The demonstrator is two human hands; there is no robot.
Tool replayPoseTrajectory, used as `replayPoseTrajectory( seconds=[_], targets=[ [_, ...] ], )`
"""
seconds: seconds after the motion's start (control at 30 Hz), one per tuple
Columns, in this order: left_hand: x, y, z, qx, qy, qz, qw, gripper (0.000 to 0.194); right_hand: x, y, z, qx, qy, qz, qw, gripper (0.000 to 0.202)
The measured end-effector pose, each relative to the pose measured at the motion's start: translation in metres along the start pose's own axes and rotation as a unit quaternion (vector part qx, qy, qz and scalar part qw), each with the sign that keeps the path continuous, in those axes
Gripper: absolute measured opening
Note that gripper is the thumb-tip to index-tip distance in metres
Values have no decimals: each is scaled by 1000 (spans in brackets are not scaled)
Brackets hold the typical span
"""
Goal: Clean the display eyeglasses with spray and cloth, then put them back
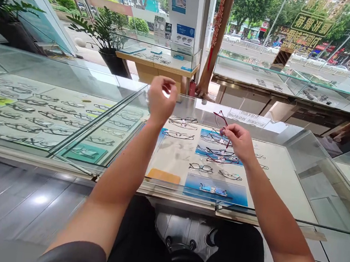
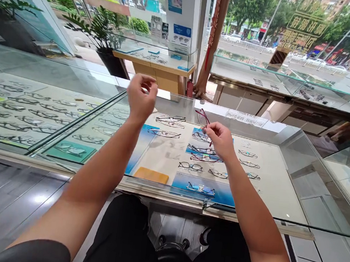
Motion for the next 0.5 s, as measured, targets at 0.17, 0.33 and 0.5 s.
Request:
replayPoseTrajectory(
  seconds=[0.17, 0.33, 0.5],
  targets=[
    [-39, 19, -66, -164, 143, 73, 973, 48, 32, 13, -17, -81, -256, -22, 963, 12],
    [-29, 13, -126, -333, 101, -85, 934, 72, 97, 69, -35, -72, -516, -108, 847, 22],
    [-23, 5, -153, -342, 126, -220, 905, 34, 167, 128, -29, -72, -649, -213, 727, 29]
  ],
)
Point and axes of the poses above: each hand's wrist, its own y-axis towards the middle knuckle, its own x-axis out of the palm, z = x × y, the point moved 3 cm from there along y, towards the middle knuckle, and after that the axes turned 6 degrees about -z, right-handed, at the moved point
